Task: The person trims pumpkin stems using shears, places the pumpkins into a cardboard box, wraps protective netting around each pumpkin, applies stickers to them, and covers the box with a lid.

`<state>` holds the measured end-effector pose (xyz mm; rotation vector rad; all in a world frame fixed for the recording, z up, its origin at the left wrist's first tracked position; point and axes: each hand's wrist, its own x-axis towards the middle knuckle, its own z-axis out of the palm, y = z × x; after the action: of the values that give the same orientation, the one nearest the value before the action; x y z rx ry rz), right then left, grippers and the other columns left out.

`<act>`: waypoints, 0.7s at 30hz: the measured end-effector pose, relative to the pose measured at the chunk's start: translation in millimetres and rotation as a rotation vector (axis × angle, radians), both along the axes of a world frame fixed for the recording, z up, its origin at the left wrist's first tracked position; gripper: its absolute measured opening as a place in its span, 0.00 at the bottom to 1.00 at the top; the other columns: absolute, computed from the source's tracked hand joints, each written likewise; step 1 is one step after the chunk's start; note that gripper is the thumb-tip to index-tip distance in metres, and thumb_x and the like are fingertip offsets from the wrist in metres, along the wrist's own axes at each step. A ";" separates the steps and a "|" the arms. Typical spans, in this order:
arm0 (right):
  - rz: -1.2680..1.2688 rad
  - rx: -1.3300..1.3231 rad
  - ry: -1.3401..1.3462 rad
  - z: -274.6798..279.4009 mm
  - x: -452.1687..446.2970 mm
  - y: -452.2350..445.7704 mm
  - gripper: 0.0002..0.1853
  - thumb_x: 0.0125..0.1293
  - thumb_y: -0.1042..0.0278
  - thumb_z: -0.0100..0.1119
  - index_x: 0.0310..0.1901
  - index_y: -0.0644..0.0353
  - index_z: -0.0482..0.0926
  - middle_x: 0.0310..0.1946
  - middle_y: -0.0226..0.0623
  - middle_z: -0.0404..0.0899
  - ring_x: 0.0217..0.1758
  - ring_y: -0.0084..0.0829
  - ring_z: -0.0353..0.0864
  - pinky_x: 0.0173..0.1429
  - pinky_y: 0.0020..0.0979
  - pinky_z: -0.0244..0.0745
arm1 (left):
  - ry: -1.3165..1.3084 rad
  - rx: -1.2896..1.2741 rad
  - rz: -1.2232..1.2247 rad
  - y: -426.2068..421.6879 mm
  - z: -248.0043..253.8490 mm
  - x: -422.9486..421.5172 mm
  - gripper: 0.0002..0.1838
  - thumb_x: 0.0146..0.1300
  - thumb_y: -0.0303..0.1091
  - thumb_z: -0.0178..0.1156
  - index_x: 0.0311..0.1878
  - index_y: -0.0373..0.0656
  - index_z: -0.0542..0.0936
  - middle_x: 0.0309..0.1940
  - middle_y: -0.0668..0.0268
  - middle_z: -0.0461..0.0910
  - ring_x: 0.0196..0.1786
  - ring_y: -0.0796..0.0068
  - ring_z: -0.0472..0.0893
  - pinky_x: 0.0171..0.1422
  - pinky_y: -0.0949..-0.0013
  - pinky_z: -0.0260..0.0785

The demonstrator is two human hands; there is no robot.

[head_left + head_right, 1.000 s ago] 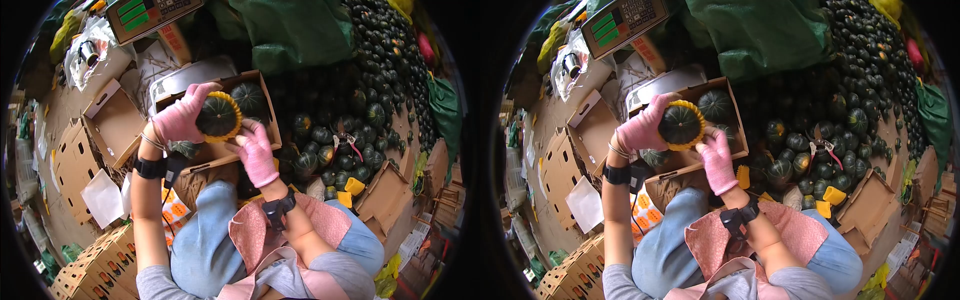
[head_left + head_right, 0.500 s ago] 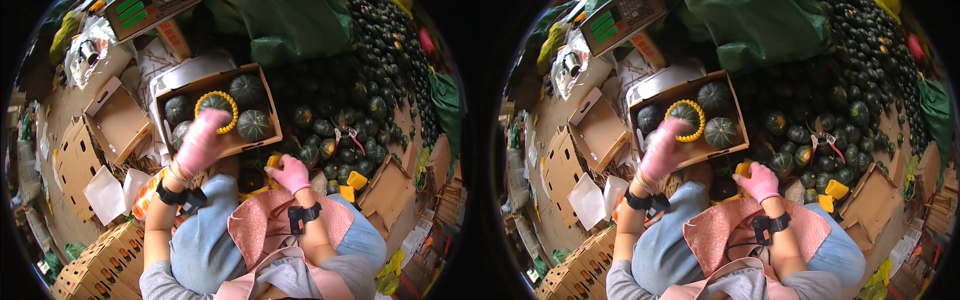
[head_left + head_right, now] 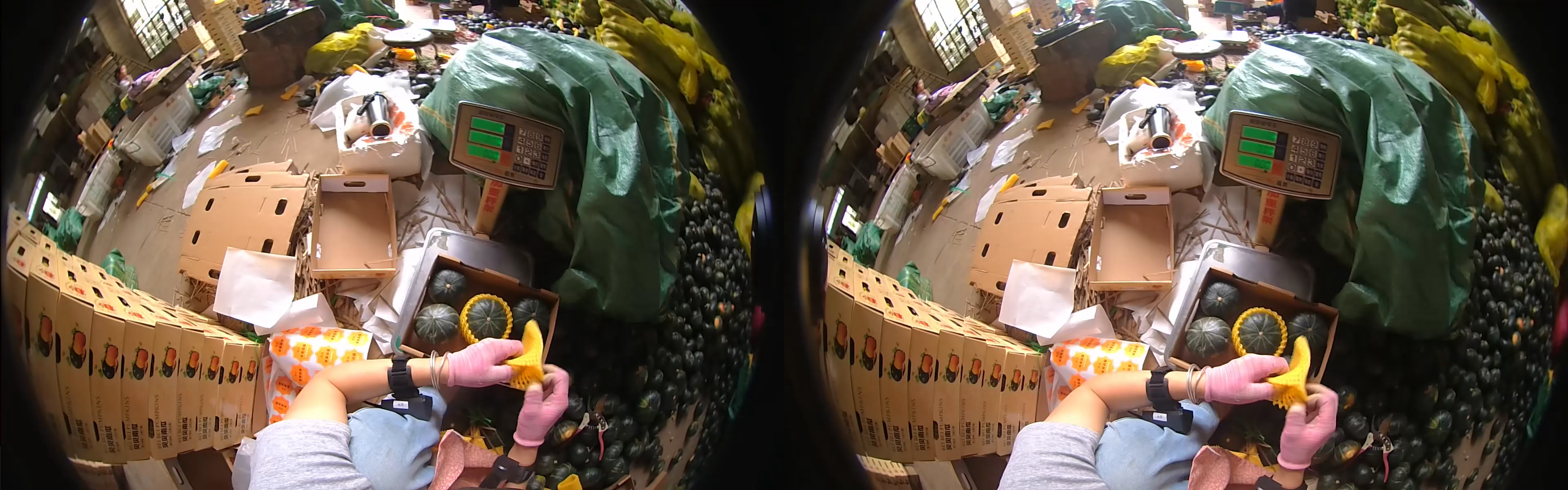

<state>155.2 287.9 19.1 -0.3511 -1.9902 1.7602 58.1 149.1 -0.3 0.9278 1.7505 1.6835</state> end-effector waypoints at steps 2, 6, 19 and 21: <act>0.080 0.196 0.034 4.4 -8.8 -7.9 0.25 0.50 0.84 0.58 0.51 0.62 0.65 0.53 0.38 0.66 0.52 0.28 0.73 0.55 0.28 0.73 | 0.173 0.031 0.106 -1.8 -1.7 1.4 0.12 0.56 0.30 0.61 0.44 0.38 0.75 0.33 0.55 0.77 0.38 0.58 0.79 0.44 0.63 0.72; -0.140 0.299 -0.002 0.7 -30.9 -19.3 0.21 0.50 0.83 0.63 0.47 0.63 0.70 0.41 0.35 0.73 0.42 0.28 0.76 0.50 0.27 0.73 | 0.342 0.032 0.218 -6.0 -1.8 -1.9 0.13 0.55 0.27 0.61 0.45 0.39 0.76 0.39 0.57 0.78 0.42 0.59 0.80 0.46 0.64 0.73; 0.411 -0.849 -0.054 -23.0 -3.5 22.5 0.21 0.53 0.77 0.53 0.51 0.72 0.76 0.51 0.50 0.79 0.54 0.45 0.79 0.62 0.46 0.72 | -0.562 0.296 -0.249 -35.9 -3.9 -24.8 0.14 0.68 0.35 0.59 0.49 0.35 0.75 0.46 0.67 0.77 0.49 0.80 0.76 0.58 0.74 0.68; 0.433 -0.316 -0.127 -32.8 -4.2 21.9 0.19 0.57 0.72 0.56 0.51 0.71 0.76 0.50 0.47 0.80 0.52 0.38 0.81 0.59 0.39 0.74 | -0.203 0.325 -0.129 -32.3 -1.3 -18.2 0.16 0.68 0.35 0.59 0.53 0.34 0.76 0.46 0.67 0.78 0.49 0.81 0.75 0.59 0.74 0.67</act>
<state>151.1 309.8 -13.7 -0.1370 -1.9803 2.3880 40.0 116.8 -1.6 0.9466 1.2820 1.9359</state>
